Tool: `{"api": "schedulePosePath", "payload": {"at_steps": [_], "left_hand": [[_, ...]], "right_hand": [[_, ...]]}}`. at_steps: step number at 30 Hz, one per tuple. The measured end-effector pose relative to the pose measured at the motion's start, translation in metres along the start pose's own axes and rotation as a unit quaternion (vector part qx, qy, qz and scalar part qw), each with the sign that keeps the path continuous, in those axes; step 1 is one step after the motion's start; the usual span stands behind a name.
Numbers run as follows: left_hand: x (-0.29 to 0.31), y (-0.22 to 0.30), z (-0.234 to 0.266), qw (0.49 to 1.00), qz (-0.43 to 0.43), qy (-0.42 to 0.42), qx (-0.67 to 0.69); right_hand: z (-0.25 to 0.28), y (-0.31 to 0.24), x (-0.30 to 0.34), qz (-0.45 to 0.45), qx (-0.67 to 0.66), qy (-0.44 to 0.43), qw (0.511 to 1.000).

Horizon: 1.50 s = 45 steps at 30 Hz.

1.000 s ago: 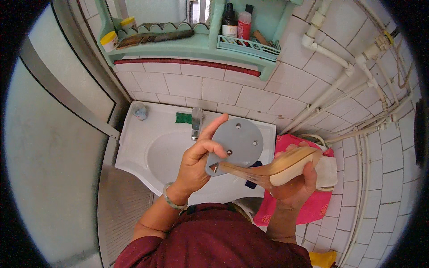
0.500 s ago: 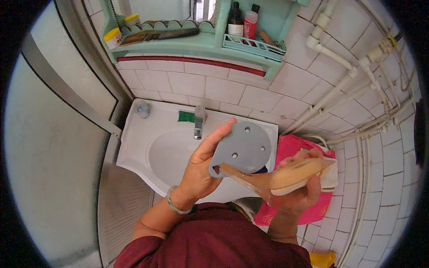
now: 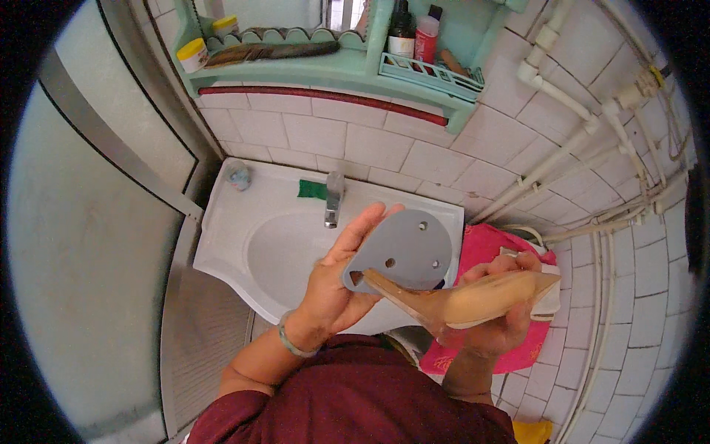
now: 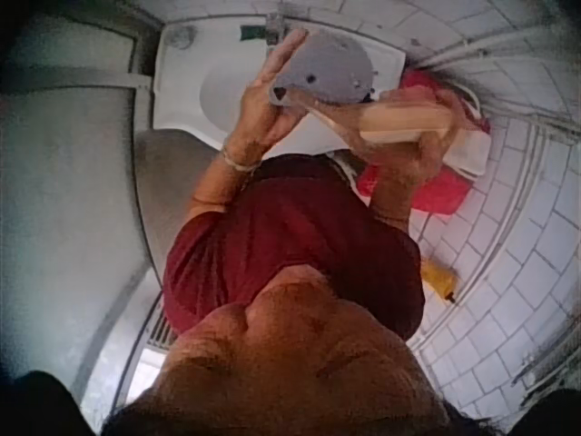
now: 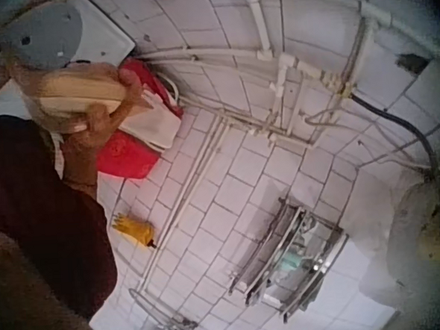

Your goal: The person wipes the tiled walls and a metal towel rack with a blue cloth. They then move to the sink, wiping the basin and faucet area. The person picks up a soap dish and a bar of soap, briefly handling them before placing them back on the sink.

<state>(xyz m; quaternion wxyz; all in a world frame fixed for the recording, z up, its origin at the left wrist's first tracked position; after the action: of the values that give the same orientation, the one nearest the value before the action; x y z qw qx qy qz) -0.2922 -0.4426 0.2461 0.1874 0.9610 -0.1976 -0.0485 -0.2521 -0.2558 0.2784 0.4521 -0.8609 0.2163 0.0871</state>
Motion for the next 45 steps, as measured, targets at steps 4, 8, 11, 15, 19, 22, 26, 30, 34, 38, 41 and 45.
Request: {"api": "schedulePosePath", "payload": {"at_steps": [4,8,11,15,19,22,26,30,34,38,41,45], "left_hand": [[0.008,-0.001,0.001,0.993,0.077,0.046,0.082],[0.011,-0.002,0.002,0.977,0.119,0.011,0.176],[0.013,-0.002,0.002,0.972,0.105,-0.077,0.196],[0.015,-0.004,0.01,0.985,0.065,-0.061,0.147],[0.015,-0.002,0.003,0.992,0.056,-0.006,0.11],[0.016,-0.001,0.005,0.996,0.045,-0.001,0.073],[0.017,-0.001,0.003,0.999,0.026,0.021,-0.02],[0.021,-0.002,0.008,0.995,-0.028,-0.019,-0.09],[0.023,-0.006,0.014,0.994,-0.043,-0.035,-0.091],[0.029,-0.008,0.015,0.992,-0.075,-0.001,-0.101],[0.032,-0.01,0.008,0.989,-0.083,0.002,-0.125],[0.027,-0.012,0.006,0.985,-0.119,0.011,-0.123]], "right_hand": [[-0.001,0.003,0.0,0.04,0.015,-0.051,0.998],[-0.004,-0.002,0.004,0.091,0.049,-0.123,0.987],[-0.014,-0.002,0.006,0.143,0.05,-0.156,0.976],[-0.028,-0.009,0.009,0.149,-0.019,-0.237,0.96],[-0.027,-0.012,0.004,0.202,0.027,-0.356,0.912],[-0.034,-0.016,0.004,0.192,0.081,-0.39,0.897],[-0.035,-0.022,0.004,0.154,0.09,-0.367,0.913],[-0.04,-0.018,0.013,0.124,0.044,-0.281,0.951],[-0.037,-0.018,0.018,0.128,0.086,-0.257,0.954],[-0.041,-0.01,0.015,0.148,0.099,-0.258,0.949],[-0.043,-0.011,0.017,0.15,0.106,-0.229,0.956],[-0.037,-0.002,0.018,0.047,0.125,-0.114,0.984]]}}
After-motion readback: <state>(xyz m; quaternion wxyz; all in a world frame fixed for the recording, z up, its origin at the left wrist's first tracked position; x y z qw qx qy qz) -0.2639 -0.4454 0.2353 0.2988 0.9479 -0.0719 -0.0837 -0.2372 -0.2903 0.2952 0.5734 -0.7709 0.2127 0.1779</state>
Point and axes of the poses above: each hand's wrist, its own x-axis away from the middle knuckle, its own z-axis out of the back of the hand, y = z × x, the point moved 1 cm from there along -x, towards the middle knuckle, and after that the axes turned 1 degree about -x, right-handed, at the moved point
